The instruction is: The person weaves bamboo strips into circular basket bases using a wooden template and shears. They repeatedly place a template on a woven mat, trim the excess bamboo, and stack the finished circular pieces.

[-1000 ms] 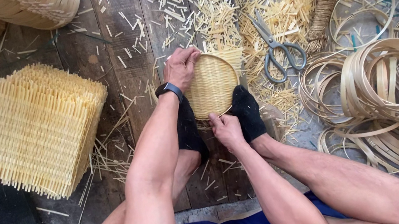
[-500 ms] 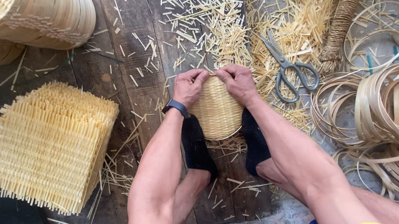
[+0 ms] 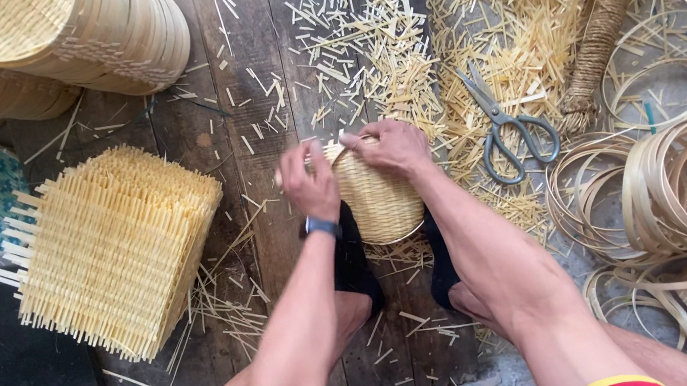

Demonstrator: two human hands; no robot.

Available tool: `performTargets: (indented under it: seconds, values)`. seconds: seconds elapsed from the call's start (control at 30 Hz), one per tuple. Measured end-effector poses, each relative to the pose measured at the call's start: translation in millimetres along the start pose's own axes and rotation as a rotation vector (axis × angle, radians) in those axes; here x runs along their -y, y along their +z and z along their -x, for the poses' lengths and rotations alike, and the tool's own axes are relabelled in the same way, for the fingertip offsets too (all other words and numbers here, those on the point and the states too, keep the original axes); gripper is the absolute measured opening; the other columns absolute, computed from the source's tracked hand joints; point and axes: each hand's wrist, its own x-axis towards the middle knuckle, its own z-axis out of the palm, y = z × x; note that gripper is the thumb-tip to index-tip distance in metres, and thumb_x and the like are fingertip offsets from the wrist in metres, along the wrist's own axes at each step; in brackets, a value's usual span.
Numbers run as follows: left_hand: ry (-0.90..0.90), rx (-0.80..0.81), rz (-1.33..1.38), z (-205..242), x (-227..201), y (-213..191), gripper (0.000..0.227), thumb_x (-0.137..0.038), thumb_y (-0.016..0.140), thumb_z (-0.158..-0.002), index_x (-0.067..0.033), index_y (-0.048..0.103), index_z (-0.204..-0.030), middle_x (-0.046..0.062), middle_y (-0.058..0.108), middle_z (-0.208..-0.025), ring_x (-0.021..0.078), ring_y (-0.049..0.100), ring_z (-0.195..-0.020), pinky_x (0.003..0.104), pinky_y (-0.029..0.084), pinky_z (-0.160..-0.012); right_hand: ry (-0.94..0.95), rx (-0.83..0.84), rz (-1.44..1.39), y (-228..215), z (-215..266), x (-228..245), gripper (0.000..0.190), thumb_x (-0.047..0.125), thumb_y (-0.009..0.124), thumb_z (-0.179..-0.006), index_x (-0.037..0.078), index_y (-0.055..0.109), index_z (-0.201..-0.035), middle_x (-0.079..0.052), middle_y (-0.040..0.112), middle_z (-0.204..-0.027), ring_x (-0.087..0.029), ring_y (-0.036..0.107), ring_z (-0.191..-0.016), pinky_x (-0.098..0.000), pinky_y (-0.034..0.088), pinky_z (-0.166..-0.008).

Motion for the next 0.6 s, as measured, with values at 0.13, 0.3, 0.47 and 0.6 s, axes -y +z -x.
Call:
performTargets:
  seconds: [0.13,0.3,0.47,0.6]
  values:
    - [-0.524,0.286,0.194,17,10,-14,0.029,-0.034,0.075,-0.095,-0.0121,0.079,-0.115,0.011,0.078,-0.094,0.0171,0.073,-0.08,0.031,0.055,-0.077,0.127,0.019,0.026,0,-7,11,0.09,0.093,0.063,-0.062,0.028,0.073,-0.124,-0.009,0.077,-0.103,-0.022,0.072,-0.094,-0.038,0.056,-0.075]
    - [-0.904,0.519,0.584,-17,17,-27,0.039,-0.029,0.083,-0.083,-0.0022,0.08,-0.111,0.014,0.081,-0.105,0.0207,0.074,-0.09,0.035,0.057,-0.08,0.116,-0.026,0.006,22,-23,-5,0.077,0.088,0.066,-0.068,0.026,0.075,-0.114,-0.003,0.074,-0.089,-0.019,0.068,-0.08,-0.0358,0.051,-0.063]
    - [-0.269,0.491,0.065,-40,-2,-26,0.053,-0.031,0.088,-0.076,-0.0025,0.074,-0.118,0.019,0.076,-0.11,0.0298,0.072,-0.101,0.039,0.055,-0.091,-0.334,-0.273,-0.42,1,-12,-49,0.056,0.051,0.051,-0.114,0.002,0.058,-0.086,-0.014,0.055,-0.076,-0.027,0.052,-0.072,-0.0452,0.046,-0.069]
    - [0.105,0.693,0.082,-55,-44,-14,0.059,-0.035,0.091,-0.078,-0.0037,0.071,-0.123,0.02,0.072,-0.118,0.0318,0.068,-0.109,0.041,0.052,-0.095,-0.406,-0.446,-0.004,-95,54,-83,0.045,0.042,0.051,-0.108,0.004,0.07,-0.092,-0.019,0.063,-0.099,-0.029,0.06,-0.092,-0.0454,0.051,-0.084]
